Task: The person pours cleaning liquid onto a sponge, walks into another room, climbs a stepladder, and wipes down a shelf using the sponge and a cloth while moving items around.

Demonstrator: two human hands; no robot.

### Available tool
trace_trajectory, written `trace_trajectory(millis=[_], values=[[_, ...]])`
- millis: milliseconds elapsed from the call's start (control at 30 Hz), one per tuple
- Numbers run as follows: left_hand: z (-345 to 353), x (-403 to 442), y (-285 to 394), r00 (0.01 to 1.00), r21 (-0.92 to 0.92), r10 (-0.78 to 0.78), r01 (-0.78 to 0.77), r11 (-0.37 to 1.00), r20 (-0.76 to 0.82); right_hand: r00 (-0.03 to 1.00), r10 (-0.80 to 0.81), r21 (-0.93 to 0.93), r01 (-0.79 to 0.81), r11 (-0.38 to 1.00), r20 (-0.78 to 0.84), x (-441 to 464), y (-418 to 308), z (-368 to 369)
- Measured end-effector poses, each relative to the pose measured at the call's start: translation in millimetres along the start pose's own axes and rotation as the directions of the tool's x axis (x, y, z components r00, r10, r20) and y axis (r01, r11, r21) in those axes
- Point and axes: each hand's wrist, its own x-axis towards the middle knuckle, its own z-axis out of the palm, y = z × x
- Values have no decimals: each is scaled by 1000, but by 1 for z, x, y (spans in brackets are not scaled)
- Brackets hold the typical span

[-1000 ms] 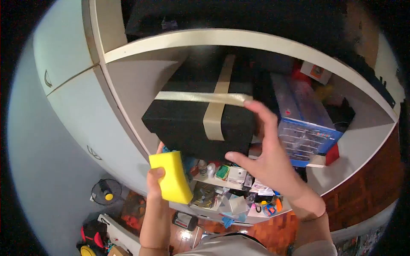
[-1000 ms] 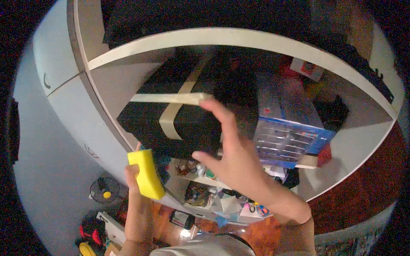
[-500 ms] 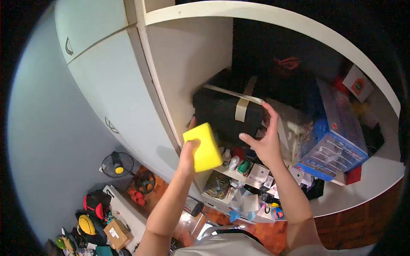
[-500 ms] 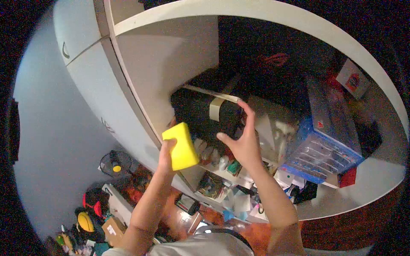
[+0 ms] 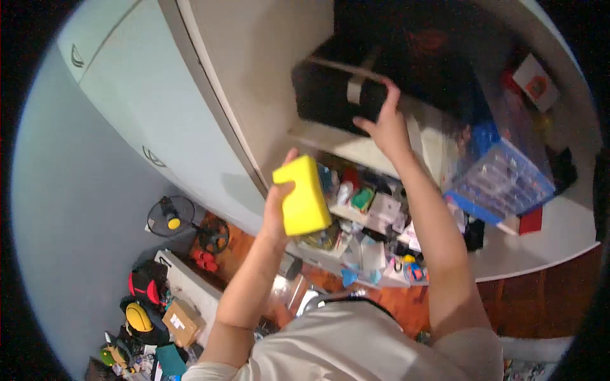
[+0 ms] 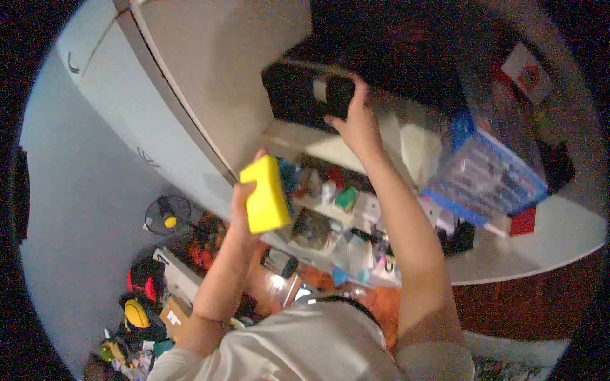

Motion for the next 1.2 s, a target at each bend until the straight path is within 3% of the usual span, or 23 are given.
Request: trace_trajectory(millis=[67, 133, 200, 233, 300, 367, 400, 433, 467, 533, 633, 667, 700, 767, 900, 967, 1000, 1033, 1067, 1100, 1133, 1167, 1200], values=[[-15, -14, -2, 993, 20, -76, 78, 997, -85, 986, 113, -21, -111, 994, 126, -1, -4, -11], [-12, -39, 3, 978, 54, -100, 112, 992, -184, 996, 43, -116, -34, 993, 80, -13, 2, -25], [-38, -68, -2, 979, 24, -131, 136, 990, -158, 991, -85, -109, 73, 991, -104, -47, 2, -45], [-61, -85, -3, 975, 5, -158, 161, 987, -155, 991, -51, -19, 49, 999, -120, -71, -14, -63], [-87, -116, -13, 937, -21, -126, 126, 992, -324, 976, -182, -162, 162, 973, -117, -138, 2, -78], [-139, -160, -22, 881, -66, -231, 224, 972, -412, 980, -190, -138, 196, 971, 56, -221, 37, -70], [-119, -170, -25, 796, -37, -224, 246, 968, -562, 898, 92, -257, 24, 966, 429, -277, 64, -68], [-128, -187, -27, 731, -60, -268, 297, 953, -627, 760, 302, -258, -182, 949, 575, -317, 64, -67], [-134, -198, -31, 729, -64, -274, 302, 951, -627, 695, 356, -152, -340, 928, 625, -399, 110, -50], [-145, -217, -42, 687, -218, -324, 239, 946, -650, 405, 413, -109, -593, 798, 816, -486, 116, -61], [-168, -238, -63, 604, -281, -394, 277, 919, -693, 79, 409, -229, -725, 649, 909, -538, 114, -83], [-170, -232, -67, 581, -310, -419, 283, 908, -697, 25, 403, -254, -741, 621, 915, -544, 113, -88], [-139, -219, -68, 609, -166, -312, 285, 944, -730, -9, 396, -265, -758, 596, 918, -547, 111, -91], [-140, -209, -74, 647, -231, -375, 300, 925, -664, -36, 387, -260, -797, 545, 921, -543, 108, -91], [-140, -185, -90, 688, -272, -412, 309, 911, -598, 20, 336, -123, -910, 397, 942, -501, 100, -80], [-132, -172, -93, 659, -278, -424, 320, 906, -622, 199, 358, 82, -945, 318, 912, -451, 85, -79], [-123, -167, -92, 675, -276, -428, 327, 904, -601, 373, 432, 201, -897, 393, 821, -419, 72, -81], [-119, -159, -97, 710, -278, -403, 294, 915, -577, 600, 567, 194, -764, 616, 564, -383, 50, -83], [-116, -155, -100, 735, -328, -438, 302, 895, -518, 876, 366, 103, -415, 904, 315, -325, 23, -103], [-114, -152, -101, 748, -315, -437, 313, 896, -499, 978, 202, -199, -189, 962, 49, -279, -2, -121], [-110, -149, -103, 758, -304, -435, 320, 897, -486, 985, 7, -347, -67, 935, -171, -253, -10, -137], [-104, -146, -104, 765, -302, -437, 325, 896, -473, 915, -206, -472, 20, 882, -348, -229, 0, -154], [-96, -144, -106, 782, -306, -448, 340, 889, -433, 843, -263, -495, -4, 869, -469, -207, -6, -175]])
